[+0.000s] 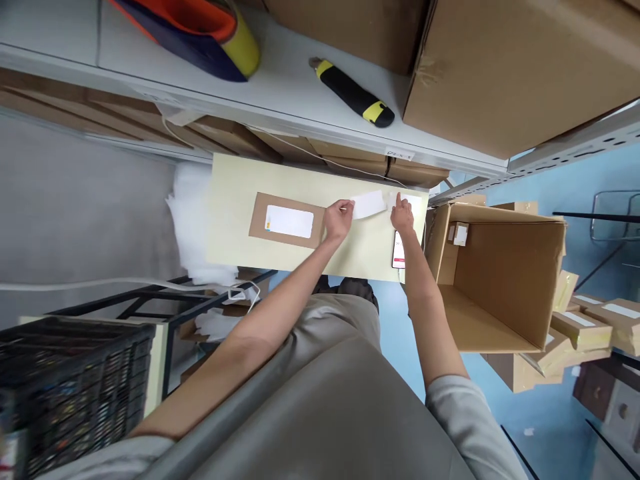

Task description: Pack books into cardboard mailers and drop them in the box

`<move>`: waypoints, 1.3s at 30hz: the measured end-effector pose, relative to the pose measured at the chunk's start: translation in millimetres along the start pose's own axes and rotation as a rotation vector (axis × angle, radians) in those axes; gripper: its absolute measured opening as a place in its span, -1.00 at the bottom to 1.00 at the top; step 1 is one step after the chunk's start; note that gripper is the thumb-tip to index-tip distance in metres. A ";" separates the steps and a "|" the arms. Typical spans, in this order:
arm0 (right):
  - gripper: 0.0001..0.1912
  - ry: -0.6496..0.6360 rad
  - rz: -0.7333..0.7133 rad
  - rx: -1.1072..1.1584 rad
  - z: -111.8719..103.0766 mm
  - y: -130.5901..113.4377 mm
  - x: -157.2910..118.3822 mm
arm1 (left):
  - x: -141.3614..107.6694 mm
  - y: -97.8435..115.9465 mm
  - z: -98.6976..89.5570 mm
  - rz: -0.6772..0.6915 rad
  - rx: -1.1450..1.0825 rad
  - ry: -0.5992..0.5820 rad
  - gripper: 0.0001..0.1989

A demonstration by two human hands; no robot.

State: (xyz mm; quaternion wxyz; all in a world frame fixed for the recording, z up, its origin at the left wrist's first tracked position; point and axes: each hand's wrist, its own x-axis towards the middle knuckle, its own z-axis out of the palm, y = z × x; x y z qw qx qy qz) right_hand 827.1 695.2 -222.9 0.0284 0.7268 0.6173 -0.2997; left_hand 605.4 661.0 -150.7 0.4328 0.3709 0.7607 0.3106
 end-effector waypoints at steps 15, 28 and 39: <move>-0.38 -0.060 -0.090 1.281 -60.4 -121.6 -179.9 | -10.1 14.7 -178.7 0.050 -0.486 -0.335 -0.40; -0.50 0.371 -0.169 1.006 -72.8 -263.8 -284.1 | -35.9 14.9 -299.4 0.319 -0.471 -0.242 -0.45; -0.53 0.004 -0.264 1.162 -97.0 -327.6 -329.5 | -34.4 10.0 -335.2 0.350 -0.541 -0.171 -0.53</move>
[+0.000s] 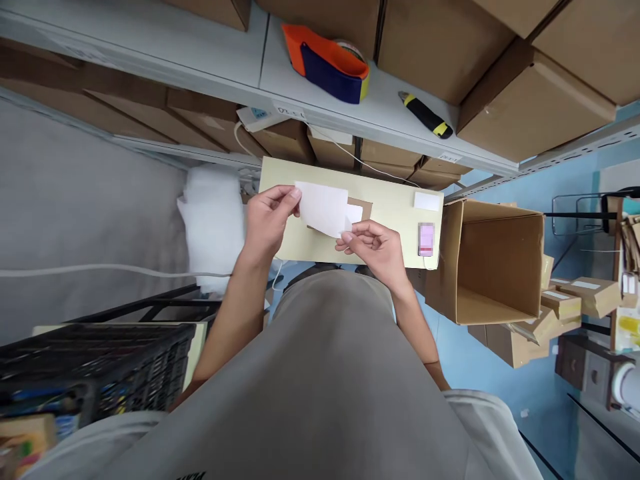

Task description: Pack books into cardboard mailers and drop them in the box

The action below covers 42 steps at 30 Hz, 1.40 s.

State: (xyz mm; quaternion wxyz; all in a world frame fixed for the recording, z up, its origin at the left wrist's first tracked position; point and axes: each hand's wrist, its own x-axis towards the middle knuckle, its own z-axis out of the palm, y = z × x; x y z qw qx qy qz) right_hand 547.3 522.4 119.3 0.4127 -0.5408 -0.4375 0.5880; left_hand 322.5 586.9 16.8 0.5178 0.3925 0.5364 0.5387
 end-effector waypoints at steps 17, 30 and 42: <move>-0.57 0.309 -0.289 -0.216 -16.7 23.2 10.0 | -23.6 8.4 3.5 -0.136 -0.128 -0.082 -0.43; -0.47 0.108 -0.116 -0.102 -59.6 32.9 30.4 | -28.8 3.0 46.0 0.012 0.118 0.051 -0.67; -0.46 0.053 -0.108 -0.060 -71.0 36.6 20.6 | -75.0 36.5 112.7 0.048 0.068 -0.156 -0.54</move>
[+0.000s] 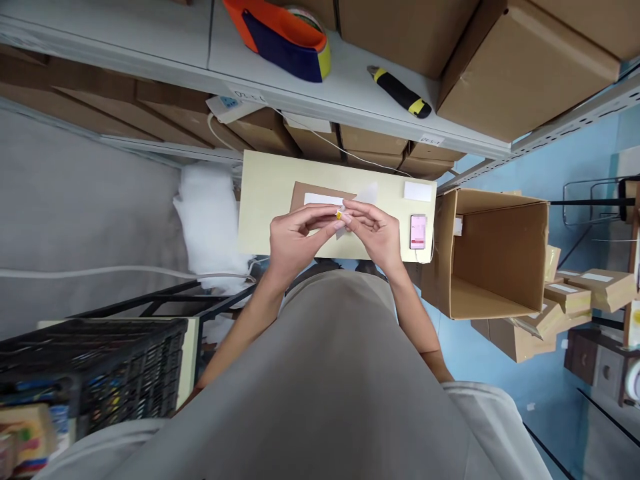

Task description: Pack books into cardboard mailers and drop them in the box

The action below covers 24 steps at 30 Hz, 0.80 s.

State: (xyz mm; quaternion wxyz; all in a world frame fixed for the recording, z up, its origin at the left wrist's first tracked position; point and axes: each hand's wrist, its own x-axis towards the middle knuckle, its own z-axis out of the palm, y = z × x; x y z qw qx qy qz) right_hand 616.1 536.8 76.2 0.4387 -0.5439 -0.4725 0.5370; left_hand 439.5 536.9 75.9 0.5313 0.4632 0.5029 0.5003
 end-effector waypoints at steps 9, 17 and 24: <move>-0.55 0.088 -0.013 -0.041 -0.9 -2.0 -12.0 | -0.6 3.2 -3.6 0.075 0.111 -0.085 -0.67; -0.63 0.069 -0.045 -0.108 0.8 -0.2 -14.8 | 1.1 -13.9 -3.9 -0.194 -0.104 -0.024 -0.57; -0.68 0.087 -0.035 -0.139 -2.5 10.0 -7.5 | 6.2 -43.4 -33.6 -0.345 -0.323 0.128 -0.64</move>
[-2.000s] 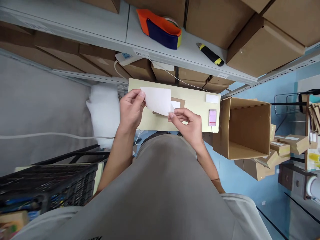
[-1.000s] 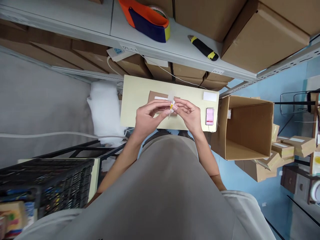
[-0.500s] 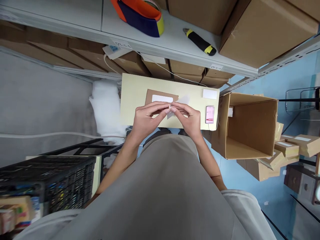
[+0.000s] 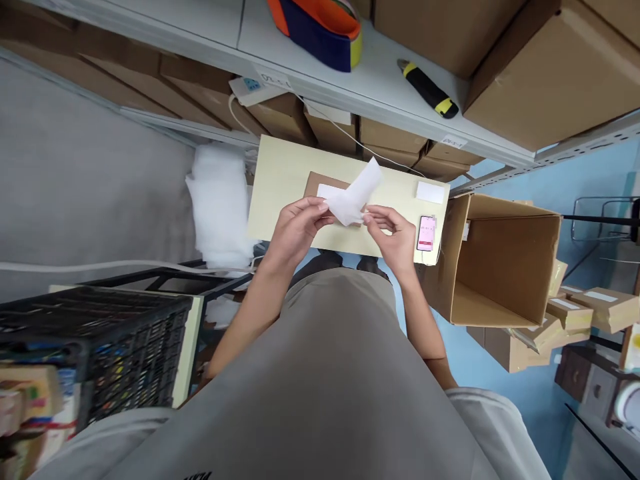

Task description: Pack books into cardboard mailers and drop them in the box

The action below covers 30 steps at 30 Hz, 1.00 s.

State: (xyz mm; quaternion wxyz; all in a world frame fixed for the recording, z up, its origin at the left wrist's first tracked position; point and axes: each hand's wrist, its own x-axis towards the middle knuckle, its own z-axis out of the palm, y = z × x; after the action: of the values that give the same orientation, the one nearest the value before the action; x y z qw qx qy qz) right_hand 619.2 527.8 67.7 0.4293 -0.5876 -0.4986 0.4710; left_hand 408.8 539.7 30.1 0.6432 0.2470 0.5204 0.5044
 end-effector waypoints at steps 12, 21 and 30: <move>-0.79 0.212 -0.110 -0.158 13.5 1.7 55.9 | 12.8 -2.0 -170.1 0.070 -0.316 0.475 -0.71; -0.65 -0.058 -0.151 -0.077 170.0 16.5 127.2 | -11.3 4.8 -293.6 0.097 -0.464 0.886 -0.71; -0.76 -0.538 -0.124 -0.182 432.8 72.5 220.3 | -26.1 21.9 -330.6 0.129 -0.376 0.914 -0.76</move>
State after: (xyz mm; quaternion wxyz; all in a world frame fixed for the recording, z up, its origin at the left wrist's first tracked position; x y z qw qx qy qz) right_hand 220.6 751.4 -111.8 0.2550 -0.4463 -0.6697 0.5360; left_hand 97.9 455.6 -51.7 0.3502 -0.0880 0.6330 0.6848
